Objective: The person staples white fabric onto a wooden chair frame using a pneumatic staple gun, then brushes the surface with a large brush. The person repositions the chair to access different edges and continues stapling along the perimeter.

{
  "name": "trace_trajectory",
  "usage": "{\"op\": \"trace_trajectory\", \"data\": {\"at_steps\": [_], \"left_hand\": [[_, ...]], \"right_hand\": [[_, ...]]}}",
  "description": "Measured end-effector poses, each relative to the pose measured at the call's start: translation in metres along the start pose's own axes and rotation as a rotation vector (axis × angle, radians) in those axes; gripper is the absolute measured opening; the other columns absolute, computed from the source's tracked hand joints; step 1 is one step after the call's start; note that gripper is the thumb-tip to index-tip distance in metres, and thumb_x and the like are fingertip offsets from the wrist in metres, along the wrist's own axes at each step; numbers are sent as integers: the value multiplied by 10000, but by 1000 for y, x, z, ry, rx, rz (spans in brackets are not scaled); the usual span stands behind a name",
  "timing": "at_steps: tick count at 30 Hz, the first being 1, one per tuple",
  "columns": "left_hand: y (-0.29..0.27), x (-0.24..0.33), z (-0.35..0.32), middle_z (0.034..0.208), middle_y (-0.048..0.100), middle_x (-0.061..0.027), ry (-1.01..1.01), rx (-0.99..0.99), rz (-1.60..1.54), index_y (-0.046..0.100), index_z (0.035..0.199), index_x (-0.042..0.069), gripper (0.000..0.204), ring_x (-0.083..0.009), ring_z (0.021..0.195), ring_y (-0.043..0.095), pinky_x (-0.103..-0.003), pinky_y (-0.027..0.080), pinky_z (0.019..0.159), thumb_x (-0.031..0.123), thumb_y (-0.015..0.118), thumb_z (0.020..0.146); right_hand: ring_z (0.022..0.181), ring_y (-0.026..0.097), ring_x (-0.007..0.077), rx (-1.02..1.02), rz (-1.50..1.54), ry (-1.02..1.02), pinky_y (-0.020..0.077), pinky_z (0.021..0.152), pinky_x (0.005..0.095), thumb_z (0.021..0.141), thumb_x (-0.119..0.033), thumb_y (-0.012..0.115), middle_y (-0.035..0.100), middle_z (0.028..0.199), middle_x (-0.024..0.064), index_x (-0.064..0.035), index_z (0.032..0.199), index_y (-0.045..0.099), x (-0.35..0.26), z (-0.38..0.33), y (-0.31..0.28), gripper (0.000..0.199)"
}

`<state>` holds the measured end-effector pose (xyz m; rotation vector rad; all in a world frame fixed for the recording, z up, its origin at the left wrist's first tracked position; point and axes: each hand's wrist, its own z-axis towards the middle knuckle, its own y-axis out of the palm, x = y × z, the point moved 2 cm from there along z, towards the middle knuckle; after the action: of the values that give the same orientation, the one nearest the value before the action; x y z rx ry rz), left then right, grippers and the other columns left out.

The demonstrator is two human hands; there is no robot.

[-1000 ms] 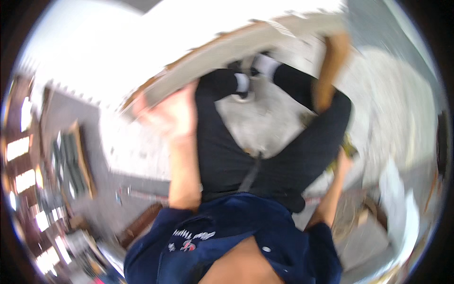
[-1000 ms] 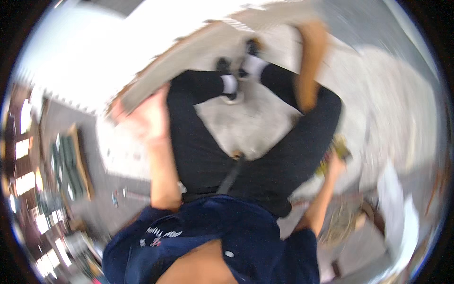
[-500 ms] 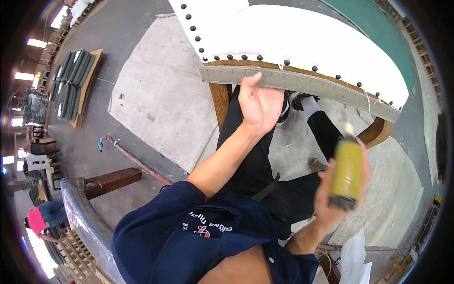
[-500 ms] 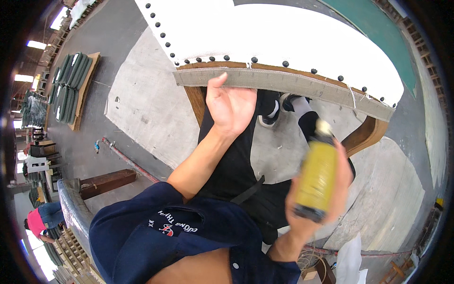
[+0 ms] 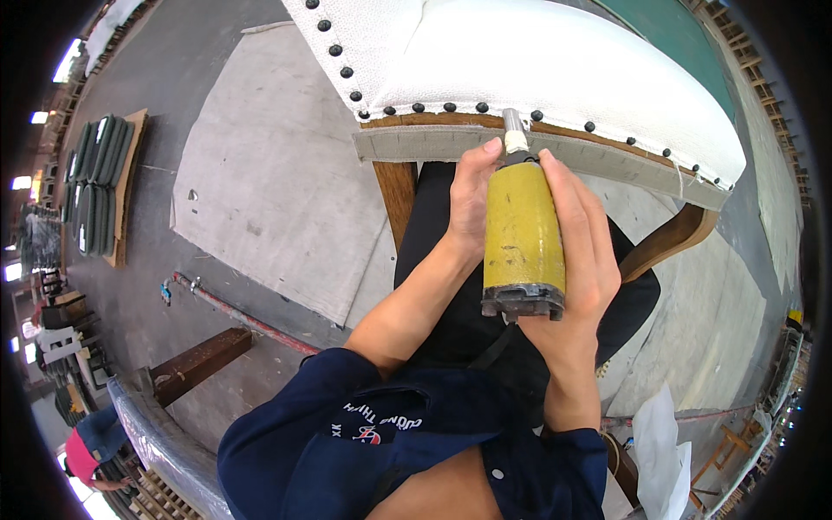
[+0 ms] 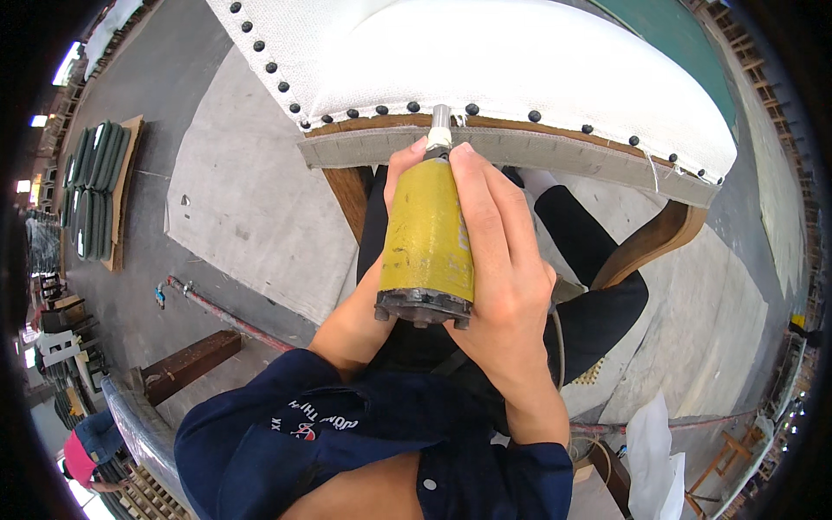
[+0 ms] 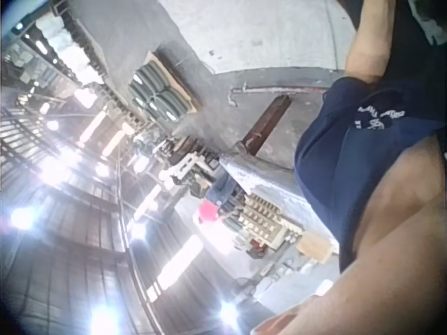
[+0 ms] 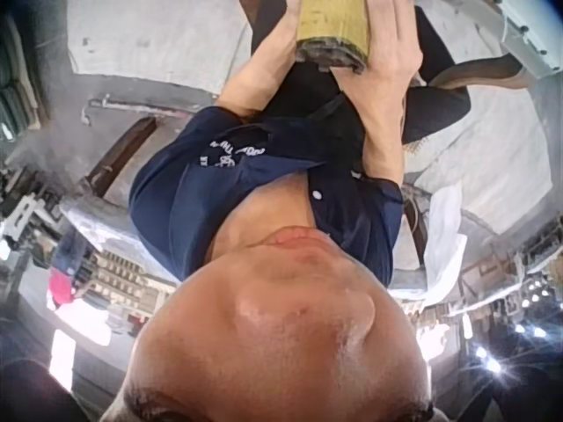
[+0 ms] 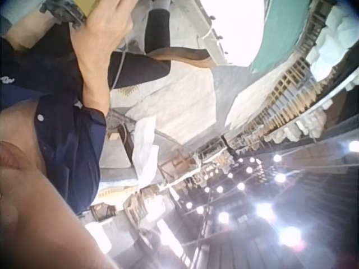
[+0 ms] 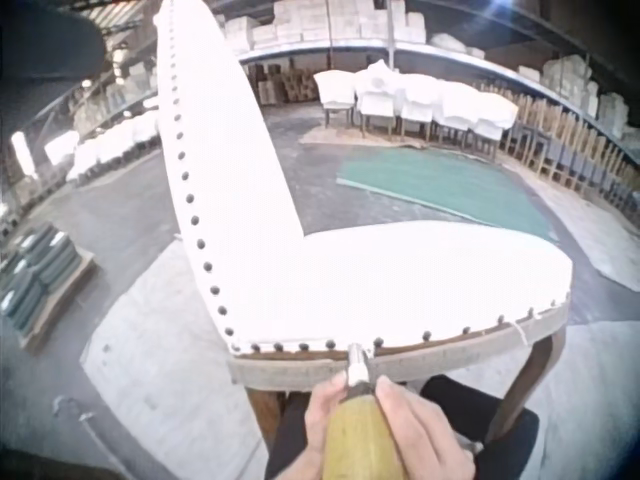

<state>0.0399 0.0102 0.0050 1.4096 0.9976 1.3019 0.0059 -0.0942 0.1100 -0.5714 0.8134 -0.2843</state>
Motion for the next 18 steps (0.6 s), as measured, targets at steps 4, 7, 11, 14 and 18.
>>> {"op": "trace_trajectory", "data": {"at_steps": [4,7,11,14,18], "left_hand": [[4,2,-1,842,644,-83,-4,35,11,609,1014,43,410,-153,739,645,-283,545,645,436,530,928],[6,3,-1,838,645,-80,37,76,92,613,1009,44,400,-150,726,643,-279,545,636,428,536,927],[8,5,0,833,643,-75,59,65,113,620,998,46,380,-146,712,641,-276,545,626,411,539,930],[14,3,-3,829,642,-66,51,100,150,623,994,43,375,-141,703,638,-275,541,619,401,524,943],[-19,-3,4,890,648,-74,121,36,222,611,1039,26,405,-134,770,641,-268,535,656,407,496,961]], "right_hand": [[1094,626,366,4,-19,0,497,923,403,728,-112,687,610,1223,218,31,1302,558,-1,1,2,606],[1091,628,365,15,-31,1,498,919,401,730,-113,685,611,1216,215,23,1304,559,-1,2,3,603],[1090,628,366,10,-14,28,496,920,393,724,-99,685,612,1209,210,13,1306,558,-4,3,3,605],[1099,626,365,-7,-7,53,491,923,382,712,-77,684,610,1217,211,14,1309,551,-5,4,0,619],[1114,624,346,-85,66,119,476,938,363,687,-38,666,610,1216,220,12,1322,533,-15,8,-1,651]]}}
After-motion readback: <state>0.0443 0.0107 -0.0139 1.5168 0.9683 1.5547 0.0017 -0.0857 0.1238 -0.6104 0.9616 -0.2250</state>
